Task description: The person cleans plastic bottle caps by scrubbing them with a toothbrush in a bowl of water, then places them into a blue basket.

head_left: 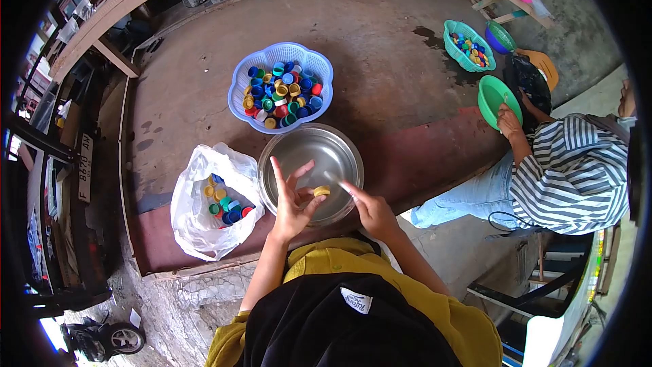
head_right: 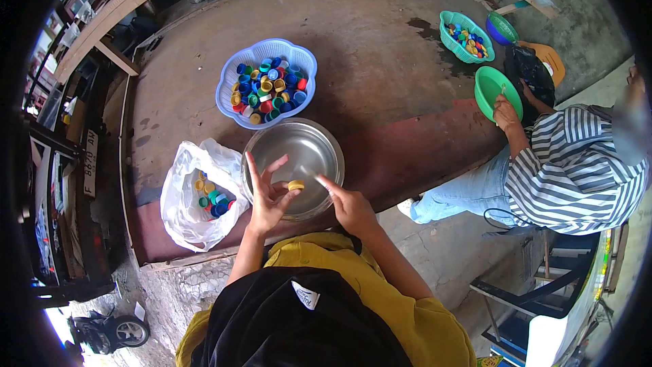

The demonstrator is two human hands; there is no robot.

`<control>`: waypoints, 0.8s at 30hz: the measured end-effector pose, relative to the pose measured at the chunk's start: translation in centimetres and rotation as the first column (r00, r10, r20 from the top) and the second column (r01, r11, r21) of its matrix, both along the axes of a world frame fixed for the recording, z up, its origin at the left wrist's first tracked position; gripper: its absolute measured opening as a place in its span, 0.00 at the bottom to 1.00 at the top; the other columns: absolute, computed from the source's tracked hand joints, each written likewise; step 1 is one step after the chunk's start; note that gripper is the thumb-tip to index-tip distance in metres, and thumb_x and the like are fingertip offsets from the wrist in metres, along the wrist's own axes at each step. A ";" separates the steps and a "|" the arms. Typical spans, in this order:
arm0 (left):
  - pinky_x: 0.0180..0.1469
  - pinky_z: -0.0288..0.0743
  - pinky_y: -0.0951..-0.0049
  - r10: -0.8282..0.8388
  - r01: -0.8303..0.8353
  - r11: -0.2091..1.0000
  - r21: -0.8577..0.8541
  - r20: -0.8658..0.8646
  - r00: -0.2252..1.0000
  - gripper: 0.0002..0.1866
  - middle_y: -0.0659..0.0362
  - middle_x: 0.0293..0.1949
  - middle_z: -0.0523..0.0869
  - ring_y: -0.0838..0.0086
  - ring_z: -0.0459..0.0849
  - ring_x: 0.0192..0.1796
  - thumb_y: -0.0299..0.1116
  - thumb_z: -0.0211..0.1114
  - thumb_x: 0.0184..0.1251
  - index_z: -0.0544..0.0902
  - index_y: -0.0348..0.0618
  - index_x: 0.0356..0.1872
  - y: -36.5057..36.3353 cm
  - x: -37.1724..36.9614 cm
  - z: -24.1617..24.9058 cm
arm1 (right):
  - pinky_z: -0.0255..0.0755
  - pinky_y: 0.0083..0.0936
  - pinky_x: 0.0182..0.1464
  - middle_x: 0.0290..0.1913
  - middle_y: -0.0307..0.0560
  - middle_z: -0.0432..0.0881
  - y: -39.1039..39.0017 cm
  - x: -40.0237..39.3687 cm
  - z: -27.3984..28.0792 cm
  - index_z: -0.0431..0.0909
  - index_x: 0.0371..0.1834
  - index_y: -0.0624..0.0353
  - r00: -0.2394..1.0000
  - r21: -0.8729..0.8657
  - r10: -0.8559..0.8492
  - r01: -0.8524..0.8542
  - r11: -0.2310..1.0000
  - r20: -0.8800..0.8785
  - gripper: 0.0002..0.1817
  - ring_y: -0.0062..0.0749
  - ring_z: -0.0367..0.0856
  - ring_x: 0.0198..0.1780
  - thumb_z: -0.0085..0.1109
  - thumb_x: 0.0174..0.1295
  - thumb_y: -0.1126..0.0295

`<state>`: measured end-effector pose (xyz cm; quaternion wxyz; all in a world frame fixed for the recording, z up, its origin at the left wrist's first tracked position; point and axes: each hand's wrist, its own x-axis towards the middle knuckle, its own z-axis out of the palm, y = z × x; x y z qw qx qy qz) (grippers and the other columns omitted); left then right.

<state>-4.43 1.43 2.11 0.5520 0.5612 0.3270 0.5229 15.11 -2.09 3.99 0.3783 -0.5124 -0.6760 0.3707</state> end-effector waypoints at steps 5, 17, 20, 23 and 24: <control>0.47 0.80 0.72 0.006 -0.006 1.000 0.002 -0.048 0.999 0.60 0.44 0.64 0.62 0.73 0.83 0.41 0.09 0.58 0.55 0.17 0.66 0.66 0.3 -0.1 0.2 | 0.73 0.30 0.43 0.48 0.60 0.78 -0.4 -1.1 0.5 0.66 0.64 0.52 0.996 0.098 0.084 -0.081 0.992 -0.026 0.23 0.51 0.80 0.44 0.39 0.65 0.76; 0.47 0.79 0.74 0.084 -0.057 0.992 -0.108 0.267 0.960 0.56 0.44 0.62 0.63 0.69 0.82 0.46 0.11 0.60 0.56 0.29 0.64 0.71 0.5 -0.2 -2.8 | 0.69 0.21 0.48 0.52 0.62 0.76 -0.9 -1.0 0.2 0.65 0.64 0.61 0.993 -0.074 -0.013 0.004 0.997 -0.113 0.21 0.39 0.79 0.52 0.38 0.67 0.76; 0.48 0.78 0.73 0.091 -0.045 0.988 -0.149 0.321 0.943 0.55 0.45 0.61 0.65 0.68 0.82 0.47 0.11 0.60 0.56 0.30 0.61 0.71 0.5 0.1 -3.2 | 0.68 0.20 0.51 0.55 0.62 0.75 -1.3 -2.3 -0.7 0.64 0.64 0.62 0.984 -0.081 -0.032 0.018 0.997 -0.178 0.21 0.40 0.77 0.56 0.38 0.68 0.76; 0.51 0.78 0.72 0.096 -0.026 0.978 -0.207 0.339 0.936 0.53 0.46 0.56 0.70 0.68 0.82 0.48 0.12 0.61 0.56 0.33 0.55 0.71 0.4 0.0 -2.9 | 0.69 0.21 0.50 0.53 0.64 0.75 -1.1 -2.0 -0.3 0.64 0.64 0.61 0.985 -0.043 -0.053 0.047 0.998 -0.166 0.21 0.40 0.78 0.55 0.38 0.67 0.76; 0.52 0.77 0.72 0.096 -0.018 0.972 -0.232 0.332 0.938 0.52 0.47 0.54 0.72 0.69 0.82 0.48 0.13 0.61 0.56 0.33 0.52 0.71 0.5 0.0 -3.1 | 0.70 0.22 0.49 0.52 0.66 0.75 -1.2 -2.0 0.1 0.64 0.65 0.61 0.986 -0.037 -0.043 0.038 0.999 -0.161 0.22 0.41 0.79 0.53 0.39 0.67 0.76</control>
